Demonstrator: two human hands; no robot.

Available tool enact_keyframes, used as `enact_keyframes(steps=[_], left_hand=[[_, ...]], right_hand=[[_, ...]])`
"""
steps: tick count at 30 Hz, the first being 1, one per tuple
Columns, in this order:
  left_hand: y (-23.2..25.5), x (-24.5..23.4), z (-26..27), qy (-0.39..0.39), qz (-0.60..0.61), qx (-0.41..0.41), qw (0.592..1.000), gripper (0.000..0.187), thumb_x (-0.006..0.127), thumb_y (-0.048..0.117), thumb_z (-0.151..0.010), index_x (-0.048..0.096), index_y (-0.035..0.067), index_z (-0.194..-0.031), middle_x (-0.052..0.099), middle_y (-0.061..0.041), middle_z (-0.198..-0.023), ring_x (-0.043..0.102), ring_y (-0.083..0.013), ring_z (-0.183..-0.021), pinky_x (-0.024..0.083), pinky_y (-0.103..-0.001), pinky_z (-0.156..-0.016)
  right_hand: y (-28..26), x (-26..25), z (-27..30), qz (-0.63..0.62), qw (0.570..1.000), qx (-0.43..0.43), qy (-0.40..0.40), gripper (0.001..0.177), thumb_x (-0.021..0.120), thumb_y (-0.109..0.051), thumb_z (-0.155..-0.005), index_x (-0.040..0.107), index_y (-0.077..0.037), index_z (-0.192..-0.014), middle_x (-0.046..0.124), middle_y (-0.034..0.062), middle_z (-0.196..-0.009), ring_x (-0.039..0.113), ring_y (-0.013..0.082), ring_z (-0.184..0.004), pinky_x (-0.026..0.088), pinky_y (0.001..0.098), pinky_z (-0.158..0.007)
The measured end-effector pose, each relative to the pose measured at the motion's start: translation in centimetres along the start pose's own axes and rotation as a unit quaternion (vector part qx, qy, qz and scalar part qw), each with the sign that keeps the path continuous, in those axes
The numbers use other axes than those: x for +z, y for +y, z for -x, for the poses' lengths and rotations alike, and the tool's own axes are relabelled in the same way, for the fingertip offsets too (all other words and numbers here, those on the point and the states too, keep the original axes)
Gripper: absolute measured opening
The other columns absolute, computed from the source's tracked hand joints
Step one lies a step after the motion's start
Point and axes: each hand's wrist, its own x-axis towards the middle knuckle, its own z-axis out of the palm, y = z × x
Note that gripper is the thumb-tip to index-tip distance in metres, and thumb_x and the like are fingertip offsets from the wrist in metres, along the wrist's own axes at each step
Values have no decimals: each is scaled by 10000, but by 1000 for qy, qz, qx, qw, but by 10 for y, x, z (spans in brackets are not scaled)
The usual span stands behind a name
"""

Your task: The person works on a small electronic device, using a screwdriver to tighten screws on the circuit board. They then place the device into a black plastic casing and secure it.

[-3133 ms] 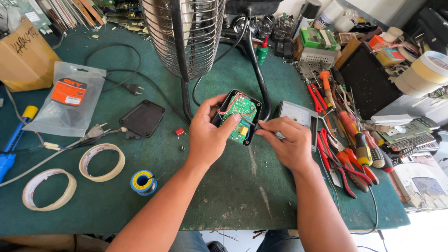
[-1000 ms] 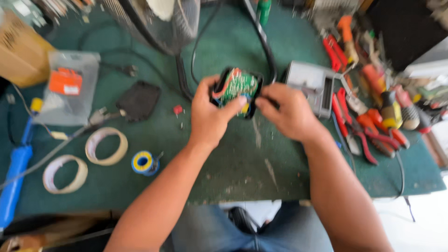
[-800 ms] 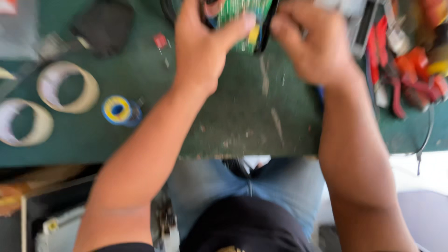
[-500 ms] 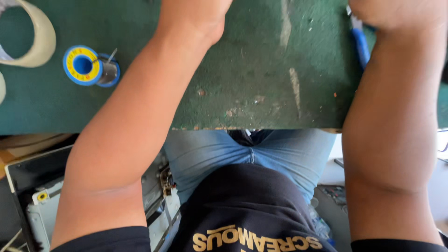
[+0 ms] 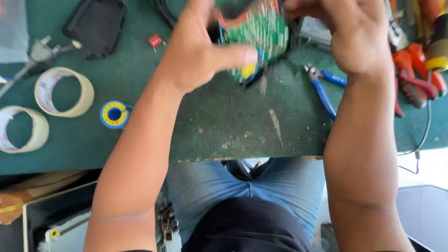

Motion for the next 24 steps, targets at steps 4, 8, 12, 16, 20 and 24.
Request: enact_keyframes(steps=[4,8,12,16,20,24], left_hand=[[24,-1,-1,-222,25,-75,972,623,876,134,-828,465,153,-1295,469,7,-1259,569,-67,-939,481,-232,-881],[27,7,1,-278,13,-145,949,619,863,126,-803,467,168,-1277,577,15,-992,504,-69,-844,438,-231,-763],[22,6,2,-287,3,-138,948,657,857,121,-765,477,148,-1300,540,-1,-1166,558,-83,-975,474,-247,-819],[-2,7,12,-247,14,-150,957,838,1009,247,-685,541,114,-1367,650,-97,-1250,667,-186,-1122,545,-411,-1077],[10,1,4,-252,10,-151,956,865,1001,270,-679,512,153,-1382,566,-61,-1181,685,-216,-1085,553,-430,-1030],[20,1,0,-249,7,-160,955,1046,1002,250,-687,401,203,-1541,605,-128,-1246,742,-286,-1129,572,-426,-1052]], right_hand=[[-20,13,-11,67,997,-30,-23,408,680,123,-1075,589,46,-1465,717,219,-1349,702,274,-1257,555,362,-1111],[-20,34,-16,85,986,-123,-80,577,652,160,-989,537,-20,-1525,573,212,-1541,593,345,-1409,539,427,-1125],[-20,51,-17,-26,975,-79,-208,440,571,-47,-1067,564,-22,-1507,635,139,-1516,594,269,-1407,480,412,-1217],[11,64,-13,-170,957,47,-229,162,596,-118,-1082,752,-80,-1061,657,18,-928,565,164,-876,506,336,-790],[-6,47,-16,-300,933,112,-166,324,536,-73,-927,760,43,-1130,700,135,-975,657,207,-923,579,362,-849],[5,31,-10,-341,928,101,-115,281,652,-83,-984,707,129,-1160,729,203,-991,785,267,-901,662,387,-810]])
